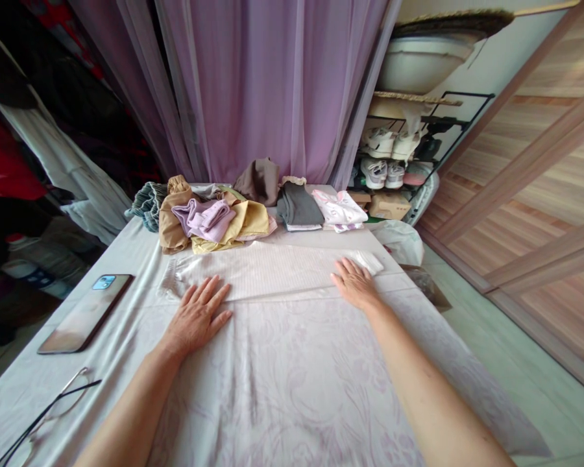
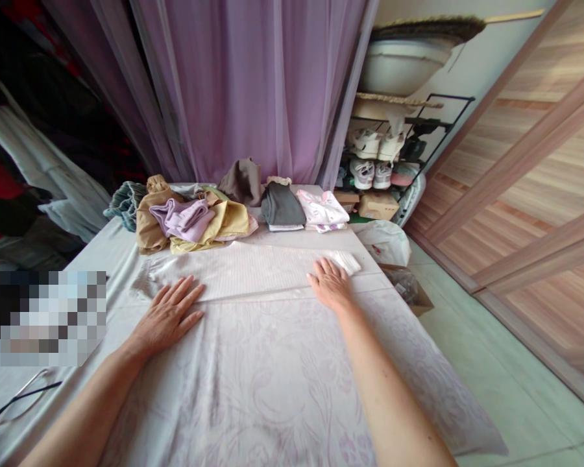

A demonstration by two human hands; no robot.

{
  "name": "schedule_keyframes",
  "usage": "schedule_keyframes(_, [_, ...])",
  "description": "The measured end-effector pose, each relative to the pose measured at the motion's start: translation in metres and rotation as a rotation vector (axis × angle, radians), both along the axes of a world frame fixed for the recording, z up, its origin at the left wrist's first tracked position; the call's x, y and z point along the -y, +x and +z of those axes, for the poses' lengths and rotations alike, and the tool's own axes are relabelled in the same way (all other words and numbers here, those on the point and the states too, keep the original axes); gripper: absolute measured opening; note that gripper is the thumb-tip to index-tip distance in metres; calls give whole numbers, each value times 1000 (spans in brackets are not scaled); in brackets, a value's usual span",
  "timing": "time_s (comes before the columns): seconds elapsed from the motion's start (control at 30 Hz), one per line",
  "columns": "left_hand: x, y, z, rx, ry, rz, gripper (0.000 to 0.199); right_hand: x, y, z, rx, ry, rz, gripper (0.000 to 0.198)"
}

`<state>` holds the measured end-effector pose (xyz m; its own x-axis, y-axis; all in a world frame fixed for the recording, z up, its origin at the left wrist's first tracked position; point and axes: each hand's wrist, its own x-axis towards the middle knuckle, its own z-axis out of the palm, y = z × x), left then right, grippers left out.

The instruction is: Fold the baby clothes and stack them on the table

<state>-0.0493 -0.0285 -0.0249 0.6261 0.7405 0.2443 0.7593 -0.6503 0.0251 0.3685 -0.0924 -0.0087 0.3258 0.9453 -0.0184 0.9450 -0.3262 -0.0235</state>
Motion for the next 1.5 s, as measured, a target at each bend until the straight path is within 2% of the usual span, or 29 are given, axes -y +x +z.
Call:
schedule_keyframes(0.07, [0,0,1,13,-2,0,62,-10,-15,6,-25,35,26,56])
schedule_keyframes(0.17, [0,0,1,15,-15,-8,62,-32,-49,14,-70,67,185,56])
schedule_keyframes(0.27, [1,0,1,26,-9,-3,66,-49,-71,15,-88,-9,289,54])
schedule_keyframes(0.33, [1,0,-1,45,4,8,70,-54,-70,13,-78,-52,270,54])
schedule_keyframes(0.5, [2,2,-2,53,3,22,71,-52,-46,11,-33,-91,97,58])
schedule_keyframes(0.57, [2,2,-2,49,-5,24,71,-54,-53,15,-36,-81,96,59])
schedule_keyframes(0.63, [2,2,-1,54,-10,22,70,-61,-75,18,-57,-44,171,60])
schedule_keyframes(0.77, [3,2,-1,72,-15,22,68,-83,-135,19,-144,11,444,60])
schedule_keyframes(0.87, [6,3,1,72,-5,94,63,-100,-166,16,-173,-7,544,60])
schedule_keyframes(0.97, [8,5,4,71,-16,163,58,-112,-176,14,-167,-31,516,60])
schedule_keyframes(1.33, [11,9,11,77,-63,187,62,-125,-185,16,-115,-47,401,60])
schedule_keyframes(1.5, [9,3,11,165,22,229,52,-120,-188,14,-106,-25,400,61])
